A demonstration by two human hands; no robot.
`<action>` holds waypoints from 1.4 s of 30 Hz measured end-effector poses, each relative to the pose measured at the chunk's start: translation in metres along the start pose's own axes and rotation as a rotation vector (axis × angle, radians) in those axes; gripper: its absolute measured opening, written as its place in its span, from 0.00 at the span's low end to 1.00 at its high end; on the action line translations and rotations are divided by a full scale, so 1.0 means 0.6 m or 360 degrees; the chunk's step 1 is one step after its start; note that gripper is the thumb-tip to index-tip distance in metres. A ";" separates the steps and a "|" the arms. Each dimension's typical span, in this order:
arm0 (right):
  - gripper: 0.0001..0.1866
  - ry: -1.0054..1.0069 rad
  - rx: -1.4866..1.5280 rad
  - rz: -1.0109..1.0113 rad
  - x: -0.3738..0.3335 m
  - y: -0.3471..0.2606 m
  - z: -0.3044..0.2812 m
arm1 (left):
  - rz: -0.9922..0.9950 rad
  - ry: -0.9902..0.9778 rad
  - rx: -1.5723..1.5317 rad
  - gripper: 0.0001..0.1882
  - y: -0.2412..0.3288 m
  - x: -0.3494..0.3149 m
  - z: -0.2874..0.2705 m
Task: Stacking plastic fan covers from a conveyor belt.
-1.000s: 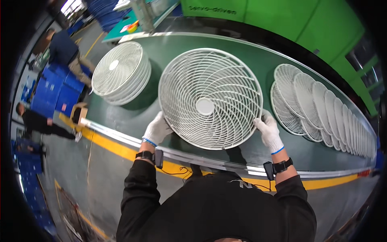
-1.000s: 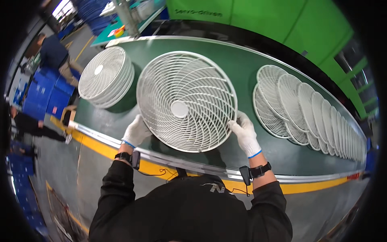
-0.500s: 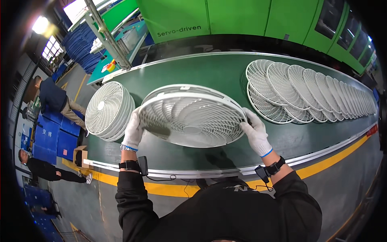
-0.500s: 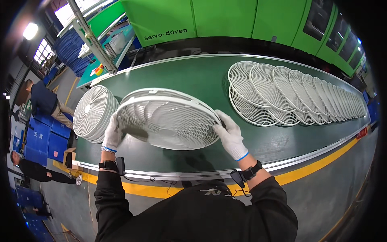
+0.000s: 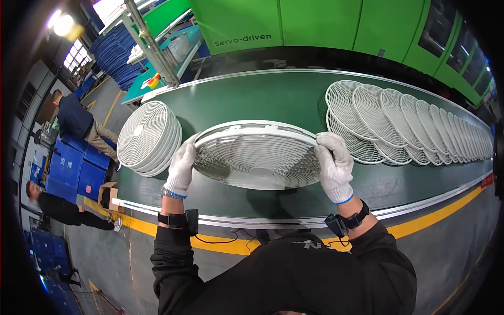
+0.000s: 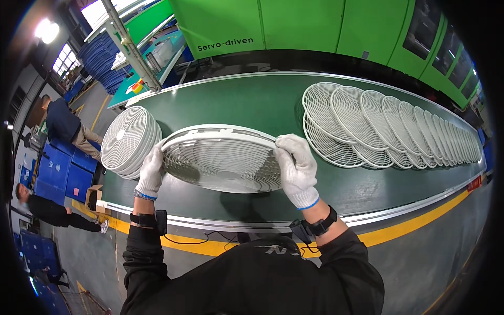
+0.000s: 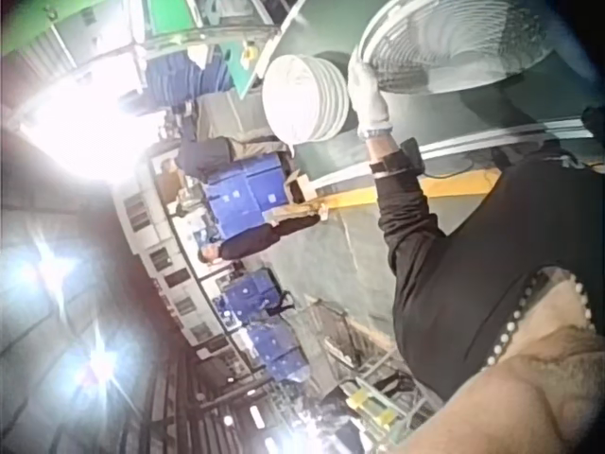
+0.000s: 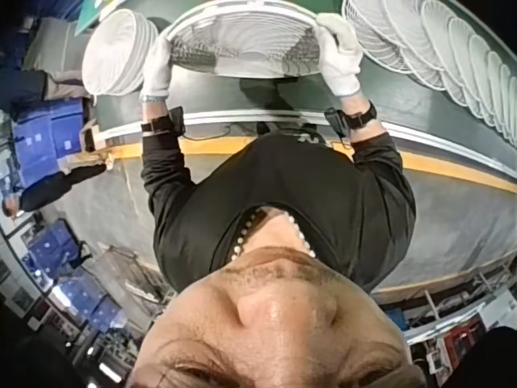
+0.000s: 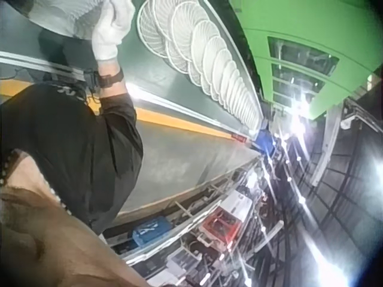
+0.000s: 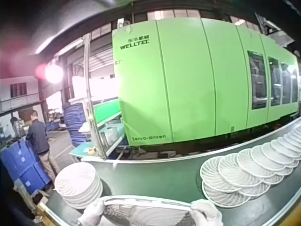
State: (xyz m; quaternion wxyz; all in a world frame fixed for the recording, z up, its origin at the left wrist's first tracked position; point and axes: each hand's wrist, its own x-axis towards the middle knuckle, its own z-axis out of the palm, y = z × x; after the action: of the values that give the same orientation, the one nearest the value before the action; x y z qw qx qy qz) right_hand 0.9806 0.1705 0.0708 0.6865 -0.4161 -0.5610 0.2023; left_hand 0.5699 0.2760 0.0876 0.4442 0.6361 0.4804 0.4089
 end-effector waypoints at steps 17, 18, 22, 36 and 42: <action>0.13 -0.0621 -0.0675 -0.0537 0.091 -0.140 0.031 | 0.0115 -0.0298 0.0063 0.30 0.164 -0.039 0.111; 0.14 -0.0635 -0.0674 -0.0536 0.090 -0.136 0.024 | 0.0110 -0.0311 0.0077 0.29 0.168 -0.039 0.114; 0.15 -0.0573 -0.0521 -0.0370 0.078 -0.132 0.010 | 0.0131 -0.0342 0.0113 0.26 0.180 -0.045 0.123; 0.20 -0.0237 -0.0200 0.0181 0.043 -0.106 -0.082 | 0.0154 -0.0288 0.0312 0.24 0.137 -0.044 0.142; 0.23 -0.0138 -0.0149 0.0301 0.042 -0.046 -0.174 | -0.0119 -0.0233 0.0277 0.23 0.007 -0.043 0.141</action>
State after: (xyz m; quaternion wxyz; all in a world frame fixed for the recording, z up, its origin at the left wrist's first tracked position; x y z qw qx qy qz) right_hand 1.0805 0.1376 0.1053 0.6193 -0.4897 -0.5572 0.2573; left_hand 0.6459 0.2355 0.0661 0.4362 0.6821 0.5037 0.3012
